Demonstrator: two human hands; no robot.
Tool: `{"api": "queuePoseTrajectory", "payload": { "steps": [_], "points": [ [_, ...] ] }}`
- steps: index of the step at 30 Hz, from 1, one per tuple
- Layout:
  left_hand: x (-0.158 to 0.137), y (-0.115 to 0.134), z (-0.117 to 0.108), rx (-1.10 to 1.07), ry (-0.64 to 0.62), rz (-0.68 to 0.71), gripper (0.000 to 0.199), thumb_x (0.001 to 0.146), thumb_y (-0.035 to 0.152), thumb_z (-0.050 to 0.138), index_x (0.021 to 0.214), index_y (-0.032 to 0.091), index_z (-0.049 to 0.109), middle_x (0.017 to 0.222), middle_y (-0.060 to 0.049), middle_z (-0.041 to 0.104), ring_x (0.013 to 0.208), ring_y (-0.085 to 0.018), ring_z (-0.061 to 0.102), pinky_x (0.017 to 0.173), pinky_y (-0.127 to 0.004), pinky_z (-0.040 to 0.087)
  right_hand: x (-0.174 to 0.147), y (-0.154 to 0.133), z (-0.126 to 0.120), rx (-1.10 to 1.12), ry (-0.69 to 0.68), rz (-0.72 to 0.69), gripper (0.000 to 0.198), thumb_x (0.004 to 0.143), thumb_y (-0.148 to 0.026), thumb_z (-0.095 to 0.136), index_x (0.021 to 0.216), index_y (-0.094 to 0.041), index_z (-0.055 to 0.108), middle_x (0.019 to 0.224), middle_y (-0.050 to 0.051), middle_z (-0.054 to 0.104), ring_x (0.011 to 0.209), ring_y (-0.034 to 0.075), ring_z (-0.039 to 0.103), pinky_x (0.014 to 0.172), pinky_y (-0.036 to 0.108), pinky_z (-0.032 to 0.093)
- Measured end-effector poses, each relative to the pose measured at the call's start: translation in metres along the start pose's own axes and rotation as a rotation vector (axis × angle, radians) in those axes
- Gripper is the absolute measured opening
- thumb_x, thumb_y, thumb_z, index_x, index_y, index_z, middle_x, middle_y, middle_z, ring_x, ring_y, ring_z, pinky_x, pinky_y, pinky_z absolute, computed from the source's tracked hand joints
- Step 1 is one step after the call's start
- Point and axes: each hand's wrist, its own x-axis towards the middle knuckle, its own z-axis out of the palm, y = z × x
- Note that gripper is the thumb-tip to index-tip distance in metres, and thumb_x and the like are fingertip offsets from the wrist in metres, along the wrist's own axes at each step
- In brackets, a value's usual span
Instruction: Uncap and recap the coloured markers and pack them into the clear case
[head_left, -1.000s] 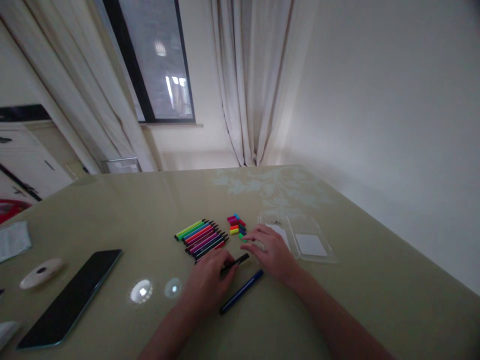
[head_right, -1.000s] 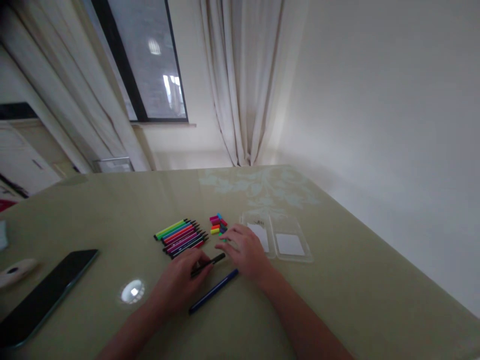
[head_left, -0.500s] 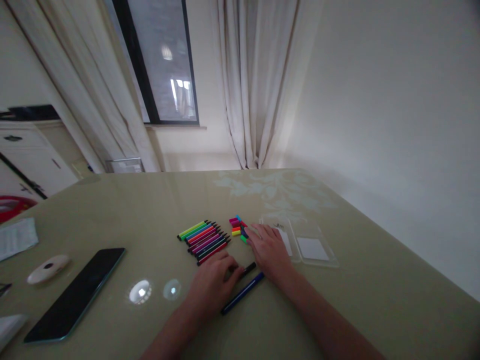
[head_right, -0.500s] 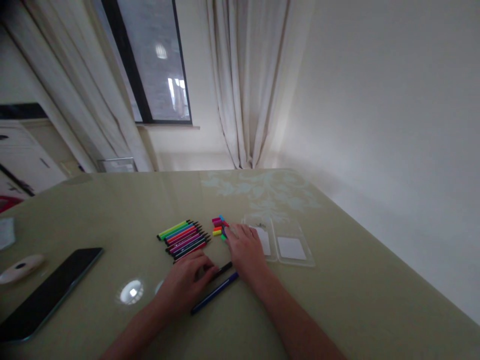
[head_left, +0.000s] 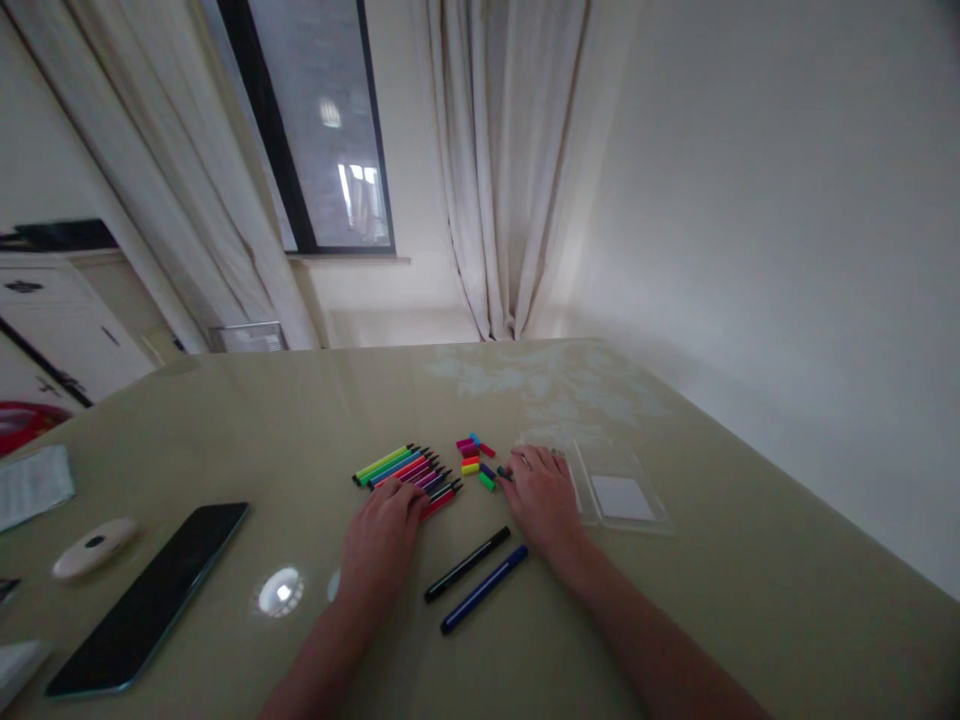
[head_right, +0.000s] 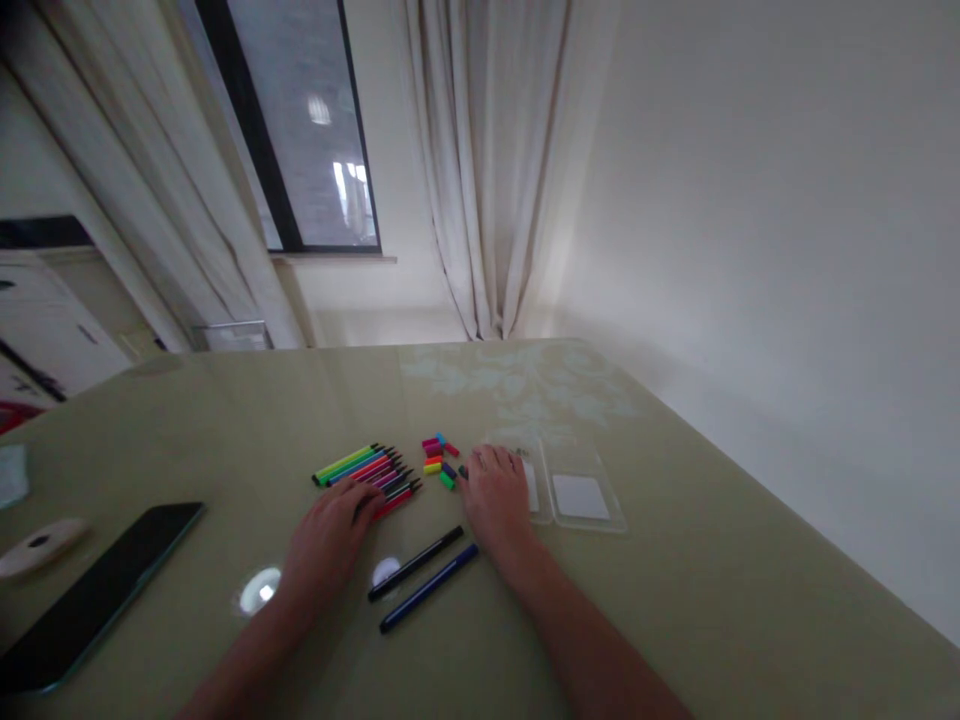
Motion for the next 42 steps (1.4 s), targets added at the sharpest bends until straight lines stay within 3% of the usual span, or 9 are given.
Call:
{"api": "queuePoseTrajectory", "payload": {
  "steps": [7,14,19,22,26,33,35,40,42],
  "points": [
    [0.001,-0.001,-0.006,-0.023,-0.06,-0.012,0.03,0.099,0.027,0.049,0.097,0.023,0.079,0.108,-0.007,0.07,0.104,-0.027,0.067,0.091,-0.039,0.049,0.001,0.001,0.004,0.035,-0.013,0.024,0.013,0.098,-0.027,0.064,0.103,-0.019,0.073,0.126,0.012,0.07,0.119,0.03,0.057,0.102,0.043,0.038],
    [0.001,-0.01,0.001,-0.076,0.02,0.029,0.028,0.098,0.031,0.048,0.096,0.022,0.075,0.107,-0.008,0.069,0.101,-0.029,0.066,0.091,-0.043,0.05,0.001,-0.003,0.004,0.062,-0.043,-0.003,0.025,0.101,-0.025,0.061,0.125,-0.026,0.069,0.13,0.008,0.069,0.122,0.027,0.056,0.102,0.043,0.035],
    [0.003,-0.011,0.006,-0.205,0.159,0.127,0.024,0.097,0.038,0.052,0.1,0.023,0.071,0.108,-0.009,0.069,0.107,-0.03,0.062,0.096,-0.047,0.049,0.002,-0.004,0.001,0.055,-0.116,-0.023,0.014,0.101,-0.028,0.062,0.105,-0.023,0.074,0.112,0.007,0.075,0.112,0.028,0.061,0.101,0.045,0.033],
    [0.003,-0.009,0.007,-0.241,0.208,0.18,0.026,0.099,0.04,0.05,0.1,0.024,0.07,0.109,-0.008,0.07,0.106,-0.03,0.062,0.095,-0.048,0.049,0.002,-0.002,-0.004,0.079,-0.148,-0.023,0.015,0.1,-0.027,0.064,0.112,-0.023,0.073,0.114,0.008,0.076,0.112,0.028,0.063,0.1,0.045,0.033],
    [0.002,-0.007,0.008,-0.264,0.226,0.197,0.026,0.1,0.041,0.049,0.102,0.025,0.069,0.111,-0.008,0.072,0.106,-0.031,0.064,0.095,-0.05,0.05,0.001,0.004,-0.011,0.114,-0.166,0.016,0.029,0.095,-0.026,0.072,0.124,-0.025,0.07,0.122,0.008,0.076,0.119,0.031,0.062,0.103,0.049,0.031],
    [-0.001,-0.005,0.012,-0.294,0.209,0.177,0.024,0.099,0.041,0.05,0.104,0.025,0.069,0.108,-0.006,0.076,0.102,-0.029,0.069,0.093,-0.049,0.052,-0.002,0.008,-0.009,0.197,-0.099,0.017,0.02,0.091,-0.012,0.067,0.106,-0.024,0.075,0.11,0.007,0.078,0.114,0.03,0.064,0.105,0.052,0.029],
    [-0.001,-0.004,0.012,-0.292,0.224,0.197,0.024,0.1,0.04,0.051,0.106,0.026,0.069,0.109,-0.005,0.076,0.102,-0.028,0.069,0.092,-0.047,0.054,-0.002,0.008,-0.011,0.298,-0.039,0.014,0.02,0.091,-0.012,0.066,0.105,-0.024,0.075,0.108,0.006,0.078,0.111,0.028,0.066,0.105,0.05,0.032],
    [-0.003,0.0,0.01,-0.302,0.268,0.294,0.025,0.102,0.038,0.051,0.111,0.026,0.071,0.115,-0.006,0.076,0.11,-0.027,0.068,0.096,-0.044,0.053,-0.001,0.008,-0.025,0.812,0.101,-0.112,0.019,0.094,-0.019,0.065,0.108,-0.024,0.076,0.103,0.004,0.076,0.098,0.021,0.069,0.092,0.036,0.048],
    [-0.003,0.001,0.009,-0.309,0.259,0.318,0.025,0.103,0.038,0.05,0.11,0.026,0.071,0.115,-0.006,0.075,0.109,-0.027,0.068,0.097,-0.044,0.052,-0.001,0.008,-0.029,0.901,0.13,-0.134,0.018,0.095,-0.02,0.065,0.108,-0.024,0.076,0.103,0.004,0.076,0.097,0.02,0.068,0.091,0.034,0.05]
  ]
}}
